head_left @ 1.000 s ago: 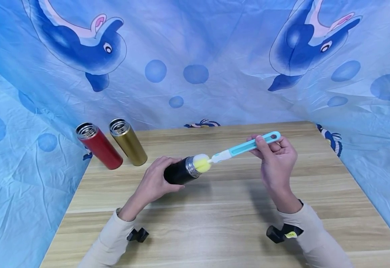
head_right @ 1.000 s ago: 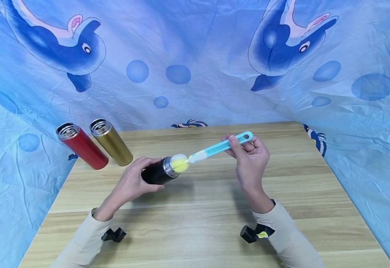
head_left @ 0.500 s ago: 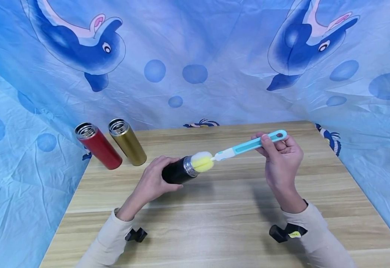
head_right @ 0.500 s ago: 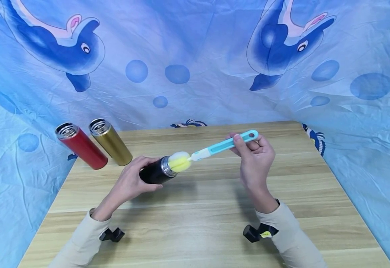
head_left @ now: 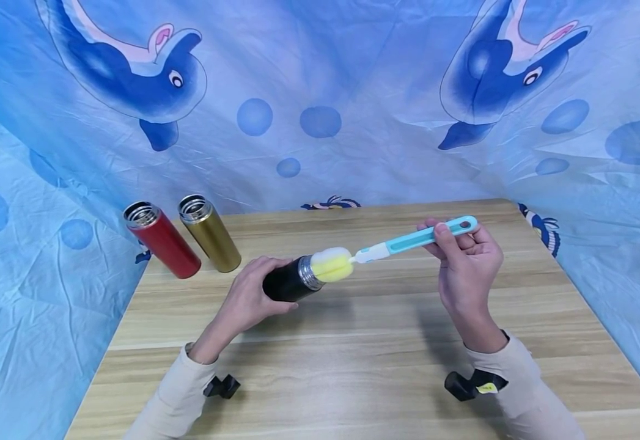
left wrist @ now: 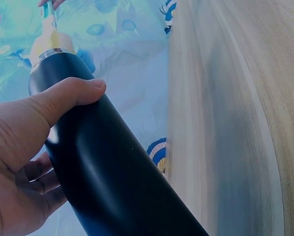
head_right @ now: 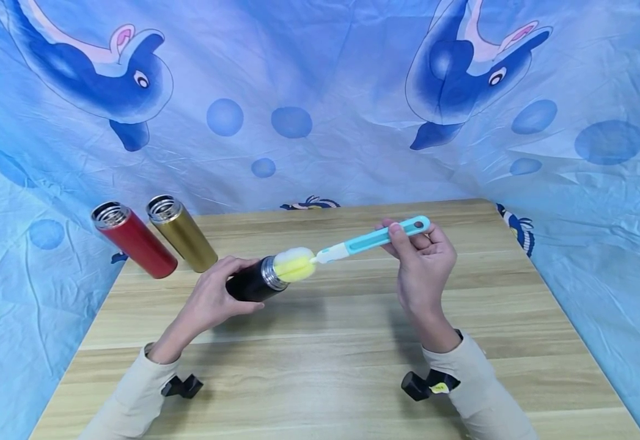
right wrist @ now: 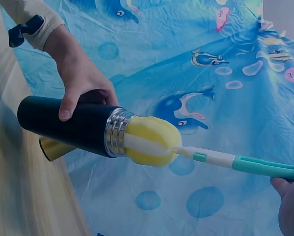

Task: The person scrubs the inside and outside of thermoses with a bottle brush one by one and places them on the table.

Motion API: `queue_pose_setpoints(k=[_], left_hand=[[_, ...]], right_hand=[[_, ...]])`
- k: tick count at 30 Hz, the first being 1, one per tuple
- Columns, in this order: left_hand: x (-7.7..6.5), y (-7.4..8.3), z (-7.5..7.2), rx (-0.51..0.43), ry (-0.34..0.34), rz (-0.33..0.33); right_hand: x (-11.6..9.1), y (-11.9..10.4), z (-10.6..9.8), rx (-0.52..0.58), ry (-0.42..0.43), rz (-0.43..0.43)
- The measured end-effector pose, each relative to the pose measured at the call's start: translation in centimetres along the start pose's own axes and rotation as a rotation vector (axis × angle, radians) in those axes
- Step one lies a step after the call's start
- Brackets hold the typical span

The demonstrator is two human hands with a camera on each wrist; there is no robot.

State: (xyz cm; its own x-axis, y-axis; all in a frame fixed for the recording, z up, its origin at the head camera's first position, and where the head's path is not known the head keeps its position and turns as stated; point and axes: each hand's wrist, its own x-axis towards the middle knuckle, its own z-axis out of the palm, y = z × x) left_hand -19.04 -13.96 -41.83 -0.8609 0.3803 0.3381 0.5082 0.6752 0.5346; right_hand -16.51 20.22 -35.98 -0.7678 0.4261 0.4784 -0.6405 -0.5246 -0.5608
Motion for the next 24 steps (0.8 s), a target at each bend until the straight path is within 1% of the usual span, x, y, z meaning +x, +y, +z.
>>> queue_pose_setpoints(k=[5,13,24], left_hand=[[0.0,0.0,-0.1,0.004,0.006,-0.002],[0.0,-0.4,-0.1,0.01,0.03,0.02],[-0.1,-0.3,-0.2,0.009,0.027,0.0]], right_hand=[[0.0,-0.1,0.0,0.009,0.006,-0.003],[0.0,-0.3,-0.3,0.005,0.054,0.001],[0.1,-0.2,-1.1,0.006,0.109,0.057]])
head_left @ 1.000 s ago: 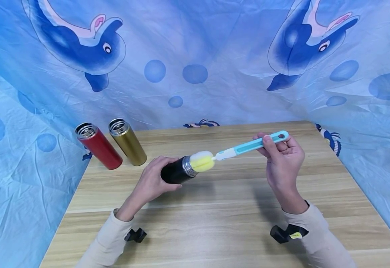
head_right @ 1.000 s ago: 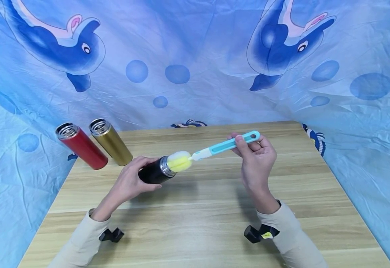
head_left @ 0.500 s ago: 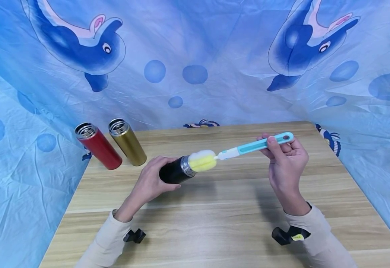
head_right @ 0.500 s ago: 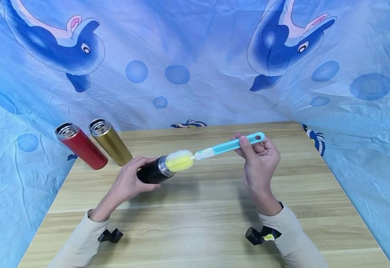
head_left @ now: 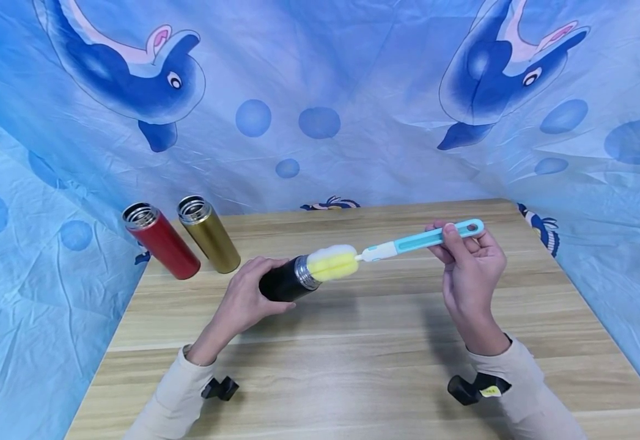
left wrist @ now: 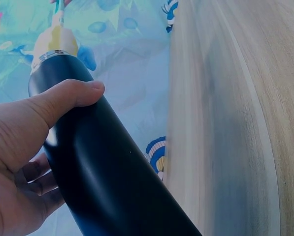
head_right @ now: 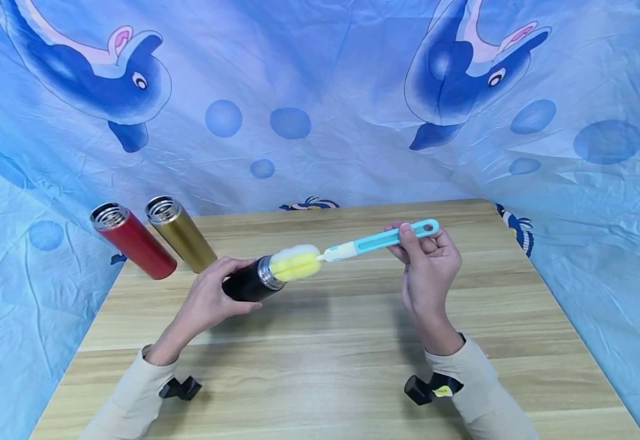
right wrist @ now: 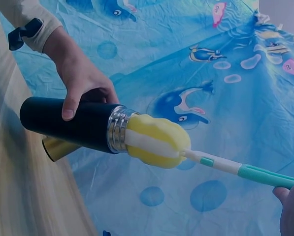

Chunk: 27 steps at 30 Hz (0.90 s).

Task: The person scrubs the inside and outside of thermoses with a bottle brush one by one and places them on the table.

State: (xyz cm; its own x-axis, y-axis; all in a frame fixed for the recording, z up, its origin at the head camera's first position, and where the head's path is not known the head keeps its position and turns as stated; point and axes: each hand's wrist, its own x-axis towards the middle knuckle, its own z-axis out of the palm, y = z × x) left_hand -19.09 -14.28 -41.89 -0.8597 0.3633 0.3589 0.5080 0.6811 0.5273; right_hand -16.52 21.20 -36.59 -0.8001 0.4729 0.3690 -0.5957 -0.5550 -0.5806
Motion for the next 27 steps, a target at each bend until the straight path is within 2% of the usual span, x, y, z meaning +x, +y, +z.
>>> queue_pose_setpoints(k=[5,11,22,27], left_hand=[[0.0,0.1,0.0,-0.016,-0.01,-0.015],[0.1,0.2,-0.1,-0.028,-0.01,-0.027],[0.1,0.1,-0.2,-0.03,-0.013,-0.017],[0.0,-0.1,-0.4,-0.003,-0.012,-0.013]], right_hand=[[-0.1,0.0,-0.3,0.019,0.031,0.015],[-0.2,0.2,-0.6,0.009,0.061,-0.007],[-0.3,0.4,-1.6,0.037,0.114,0.032],[0.2,0.0,-1.8,0.021,0.139,0.005]])
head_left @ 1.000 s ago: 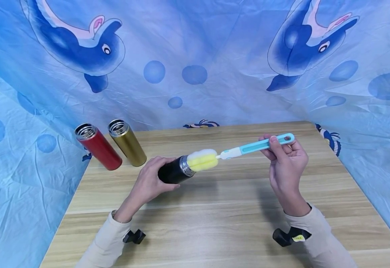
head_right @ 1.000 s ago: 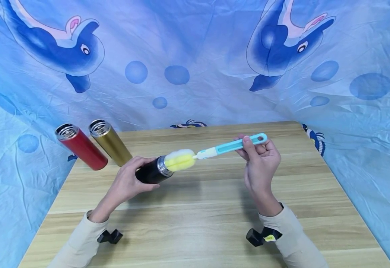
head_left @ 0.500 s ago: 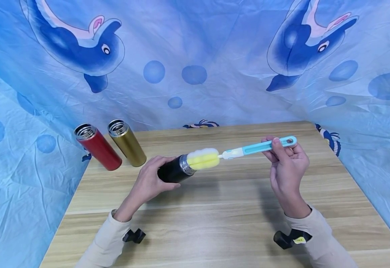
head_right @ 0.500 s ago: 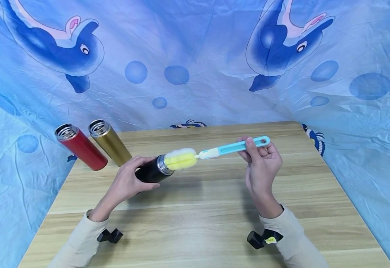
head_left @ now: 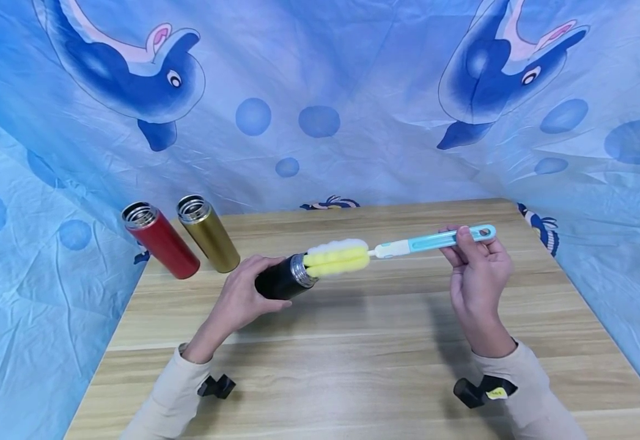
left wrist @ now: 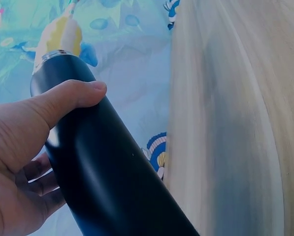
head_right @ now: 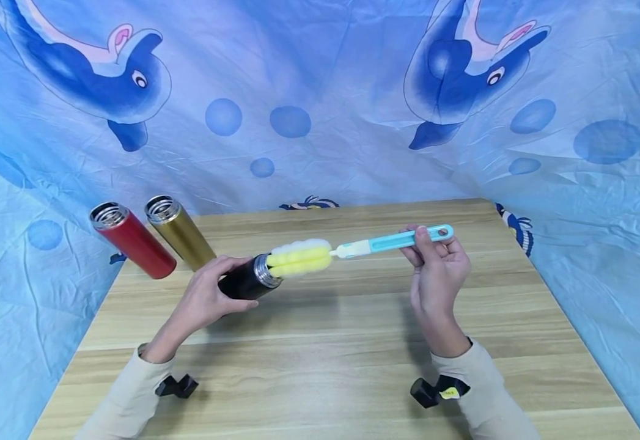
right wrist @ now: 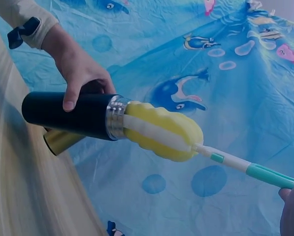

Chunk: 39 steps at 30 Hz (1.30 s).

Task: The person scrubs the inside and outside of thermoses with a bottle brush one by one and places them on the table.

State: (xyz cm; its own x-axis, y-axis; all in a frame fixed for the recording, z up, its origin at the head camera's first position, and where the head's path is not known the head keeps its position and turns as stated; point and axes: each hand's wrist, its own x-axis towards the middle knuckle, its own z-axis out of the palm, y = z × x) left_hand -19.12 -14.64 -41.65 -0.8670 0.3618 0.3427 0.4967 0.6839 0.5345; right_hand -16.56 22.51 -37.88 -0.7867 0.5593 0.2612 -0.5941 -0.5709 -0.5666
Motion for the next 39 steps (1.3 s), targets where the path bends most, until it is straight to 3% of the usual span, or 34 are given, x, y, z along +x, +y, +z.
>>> queue_pose_setpoints(k=[14,21,27,33,36,39], left_hand=[[0.4,-0.1,-0.2,0.069,-0.02,-0.011],[0.6,0.1,0.2,0.092,-0.03,-0.009],[0.5,0.2,0.4,0.109,-0.028,-0.016],[0.4,0.3,0.5,0.108,-0.03,-0.005],[0.4,0.3,0.5,0.109,-0.024,0.008],[0.4,0.3,0.7,0.122,-0.017,0.023]], right_hand=[[0.6,-1.4,0.7,0.033,-0.003,-0.058],[-0.4,-0.2,1.2,0.016,-0.061,-0.016],[-1.0,0.7,1.5,-0.017,-0.108,-0.061],[-0.5,1.3,1.7,-0.018,-0.098,-0.073],[-0.2,1.5,1.8,-0.084,-0.083,-0.086],[0.0,1.8,1.8,-0.048,-0.068,-0.078]])
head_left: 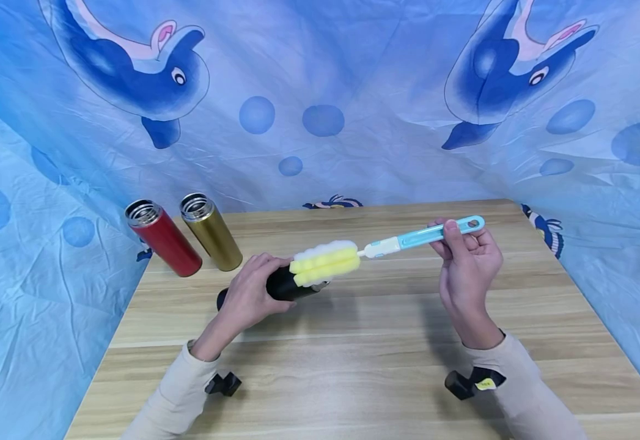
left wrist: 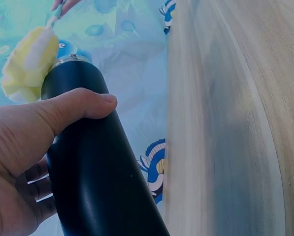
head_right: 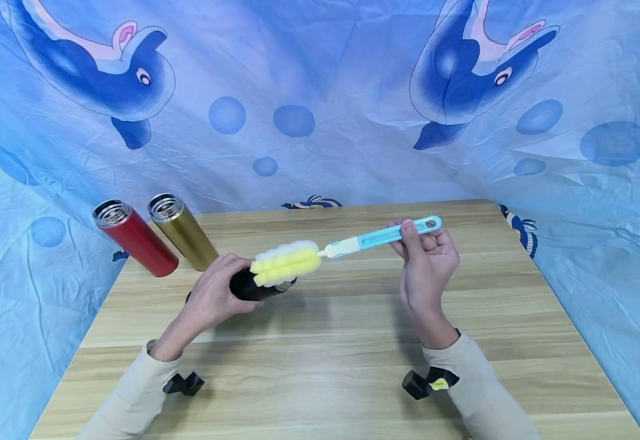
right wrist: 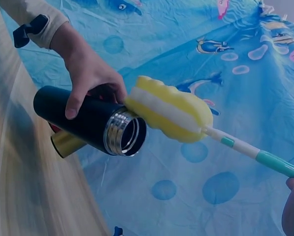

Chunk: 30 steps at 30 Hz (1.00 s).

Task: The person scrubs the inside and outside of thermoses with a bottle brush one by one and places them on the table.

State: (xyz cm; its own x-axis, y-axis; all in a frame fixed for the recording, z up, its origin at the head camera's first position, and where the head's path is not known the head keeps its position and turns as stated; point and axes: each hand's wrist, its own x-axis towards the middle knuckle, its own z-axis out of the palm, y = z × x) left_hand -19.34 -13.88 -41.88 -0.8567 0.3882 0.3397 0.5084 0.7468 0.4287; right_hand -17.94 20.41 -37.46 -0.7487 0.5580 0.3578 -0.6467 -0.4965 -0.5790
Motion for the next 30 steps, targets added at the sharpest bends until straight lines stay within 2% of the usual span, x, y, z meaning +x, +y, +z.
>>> queue_pose_setpoints(k=[5,8,12,18,22,30], left_hand=[[-0.1,-0.1,0.2,0.021,-0.012,0.011],[-0.2,0.0,0.0,-0.002,-0.018,0.002],[-0.2,0.1,-0.4,-0.037,-0.013,-0.006],[-0.1,-0.1,-0.6,-0.038,-0.007,-0.006],[-0.1,-0.2,-0.6,-0.048,0.002,-0.006],[0.0,-0.7,-1.0,-0.053,0.015,-0.044]], right_hand=[[0.3,0.5,0.0,0.004,0.002,-0.027],[0.4,0.8,-0.2,-0.035,-0.003,-0.068],[0.4,1.1,-0.5,-0.032,0.004,-0.095],[0.4,0.9,-0.9,-0.013,-0.018,-0.093],[0.4,0.7,-1.2,-0.05,-0.018,-0.099],[0.1,0.5,-2.1,-0.074,-0.053,-0.084]])
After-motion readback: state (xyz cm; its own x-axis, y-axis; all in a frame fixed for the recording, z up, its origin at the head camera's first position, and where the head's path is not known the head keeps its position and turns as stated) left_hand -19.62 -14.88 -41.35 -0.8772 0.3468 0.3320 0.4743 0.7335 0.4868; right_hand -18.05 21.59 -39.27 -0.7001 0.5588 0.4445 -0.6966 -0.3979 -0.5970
